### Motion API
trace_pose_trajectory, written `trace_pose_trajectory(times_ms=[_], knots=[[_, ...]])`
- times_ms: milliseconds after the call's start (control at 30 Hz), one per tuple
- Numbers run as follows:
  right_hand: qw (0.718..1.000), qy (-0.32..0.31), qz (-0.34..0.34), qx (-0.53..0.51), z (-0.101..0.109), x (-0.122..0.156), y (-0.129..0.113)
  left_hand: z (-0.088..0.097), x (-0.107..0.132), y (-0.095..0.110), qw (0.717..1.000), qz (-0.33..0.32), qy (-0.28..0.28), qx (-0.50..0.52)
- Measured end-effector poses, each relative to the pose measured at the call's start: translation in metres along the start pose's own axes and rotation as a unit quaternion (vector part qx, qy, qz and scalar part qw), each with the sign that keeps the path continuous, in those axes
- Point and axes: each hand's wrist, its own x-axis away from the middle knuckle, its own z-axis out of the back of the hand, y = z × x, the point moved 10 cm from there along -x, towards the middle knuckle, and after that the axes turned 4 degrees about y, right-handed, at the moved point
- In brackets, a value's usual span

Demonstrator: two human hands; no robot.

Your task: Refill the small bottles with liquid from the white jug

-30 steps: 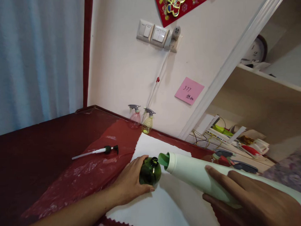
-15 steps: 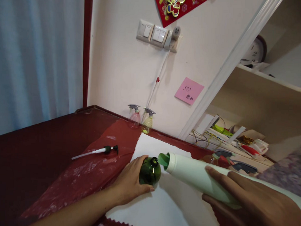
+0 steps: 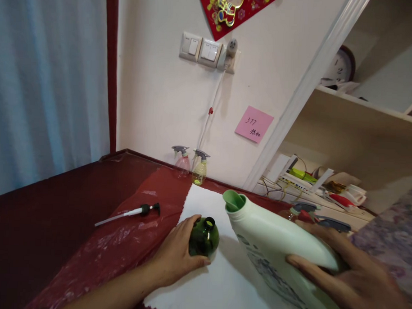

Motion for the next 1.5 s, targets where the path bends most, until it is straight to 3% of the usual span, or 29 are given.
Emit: trace_pose_trajectory(times_ms=[133, 267, 500, 600, 733, 867, 1000, 1100, 1200, 1300, 1367, 1500], knots=[[0.991, 0.053, -0.115, -0.036, 0.004, -0.011, 0.022, 0.0, 0.002, 0.0, 1.0, 0.003, -0.009, 0.017], [0.962, 0.101, -0.215, -0.132, -0.015, -0.016, 0.038, 0.002, 0.001, 0.0, 0.999, 0.002, -0.006, 0.04], [0.872, 0.212, -0.29, -0.333, -0.09, -0.021, 0.052, 0.0, 0.001, -0.008, 0.999, 0.025, -0.009, 0.036], [0.846, 0.242, -0.301, -0.368, -0.126, -0.031, 0.056, -0.001, 0.001, -0.011, 0.999, 0.032, -0.013, 0.029], [0.835, 0.248, -0.307, -0.384, -0.169, -0.043, 0.056, -0.002, -0.001, -0.014, 0.999, 0.022, -0.013, 0.037], [0.837, 0.236, -0.313, -0.381, -0.199, -0.043, 0.056, -0.007, -0.003, -0.024, 0.999, 0.032, -0.025, 0.015], [0.848, 0.209, -0.32, -0.367, -0.21, -0.041, 0.065, -0.008, -0.003, -0.026, 0.999, 0.041, -0.033, -0.004], [0.868, 0.178, -0.309, -0.346, -0.2, -0.042, 0.066, -0.006, -0.003, -0.02, 0.999, 0.032, -0.028, 0.005], [0.886, 0.183, -0.291, -0.313, -0.173, -0.03, 0.053, -0.003, -0.003, -0.016, 0.999, 0.028, -0.021, 0.026], [0.897, 0.174, -0.262, -0.311, -0.155, -0.003, 0.02, -0.003, -0.004, -0.015, 0.999, 0.025, -0.02, 0.031], [0.902, 0.114, -0.244, -0.338, -0.165, 0.017, -0.011, -0.002, -0.004, -0.015, 0.999, 0.024, -0.017, 0.023], [0.893, -0.066, -0.215, -0.389, -0.215, 0.051, -0.06, 0.001, -0.001, -0.015, 1.0, 0.017, -0.005, 0.011]])
